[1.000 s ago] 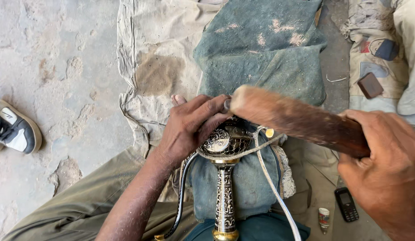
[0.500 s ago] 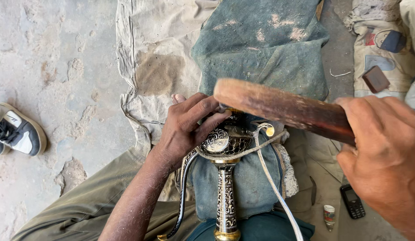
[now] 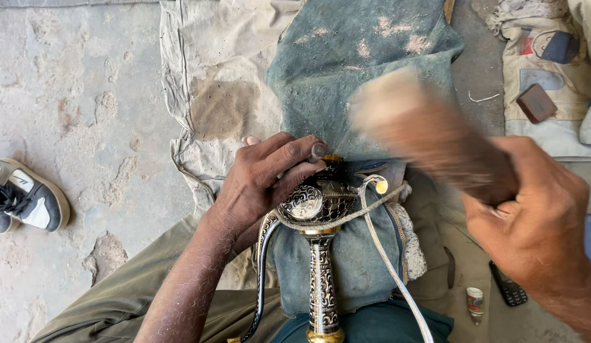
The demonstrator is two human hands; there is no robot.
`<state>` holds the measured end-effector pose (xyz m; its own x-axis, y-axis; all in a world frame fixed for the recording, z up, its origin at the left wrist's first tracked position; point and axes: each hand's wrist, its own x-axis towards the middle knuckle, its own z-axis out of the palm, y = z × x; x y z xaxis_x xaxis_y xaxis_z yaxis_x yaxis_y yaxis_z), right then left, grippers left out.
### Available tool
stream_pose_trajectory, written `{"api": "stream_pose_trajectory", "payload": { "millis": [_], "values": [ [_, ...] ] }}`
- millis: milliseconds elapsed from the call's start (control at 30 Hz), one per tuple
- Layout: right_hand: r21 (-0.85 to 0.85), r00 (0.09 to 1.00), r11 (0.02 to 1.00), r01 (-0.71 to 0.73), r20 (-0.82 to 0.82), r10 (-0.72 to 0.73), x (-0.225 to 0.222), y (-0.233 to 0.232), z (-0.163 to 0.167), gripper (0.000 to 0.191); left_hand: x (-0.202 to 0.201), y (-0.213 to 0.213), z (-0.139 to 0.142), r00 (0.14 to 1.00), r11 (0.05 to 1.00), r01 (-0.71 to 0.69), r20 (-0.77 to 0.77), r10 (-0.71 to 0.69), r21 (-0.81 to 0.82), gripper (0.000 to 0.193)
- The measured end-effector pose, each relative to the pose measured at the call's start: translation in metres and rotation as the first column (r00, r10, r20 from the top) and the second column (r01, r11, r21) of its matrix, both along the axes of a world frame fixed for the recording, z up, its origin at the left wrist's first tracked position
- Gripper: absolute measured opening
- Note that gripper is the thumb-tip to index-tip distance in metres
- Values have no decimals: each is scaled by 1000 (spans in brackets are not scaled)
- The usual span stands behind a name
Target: The person sits on the floor and uses a hammer and chisel to shape and refine the handle of an ornate metal pitcher. They repeatedly reposition the chisel and strike it with the hammer to work on the curved metal handle.
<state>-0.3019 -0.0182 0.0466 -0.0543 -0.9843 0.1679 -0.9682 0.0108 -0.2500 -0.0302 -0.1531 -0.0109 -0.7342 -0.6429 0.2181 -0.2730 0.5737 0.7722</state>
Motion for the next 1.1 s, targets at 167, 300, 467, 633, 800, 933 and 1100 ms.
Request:
{"api": "stream_pose_trajectory", "payload": {
  "millis": [167, 300, 467, 633, 800, 933, 1100],
  "values": [
    [-34, 999, 999, -5, 33, 6, 0, 5, -2, 49, 0, 0, 5, 999, 999, 32, 44, -31, -10, 22],
    [23, 999, 1000, -4, -36, 5, -2, 8, -4, 58, 1, -2, 7, 998, 1000, 25, 49, -25, 0, 25],
    [37, 999, 998, 48, 2, -48, -4, 11, -8, 58, 2, -3, 2, 998, 998, 48, 46, -47, -37, 29],
    [-9, 999, 999, 52, 6, -52, -3, 13, -13, 56, 5, -9, -9, 996, 992, 89, 22, -87, -86, 34],
    [-16, 999, 1000, 23, -37, -24, -8, 19, -21, 54, 5, -13, -16, 992, 988, 117, 55, -112, -100, 37],
    [-49, 999, 999, 7, -43, -9, -15, 25, -33, 49, 7, -11, -10, 993, 989, 106, 67, -99, -103, 29],
    [-67, 994, 993, 102, 56, -98, -17, 31, -44, 45, 9, -11, -6, 986, 980, 148, 93, -136, -133, 34]
  ]
}}
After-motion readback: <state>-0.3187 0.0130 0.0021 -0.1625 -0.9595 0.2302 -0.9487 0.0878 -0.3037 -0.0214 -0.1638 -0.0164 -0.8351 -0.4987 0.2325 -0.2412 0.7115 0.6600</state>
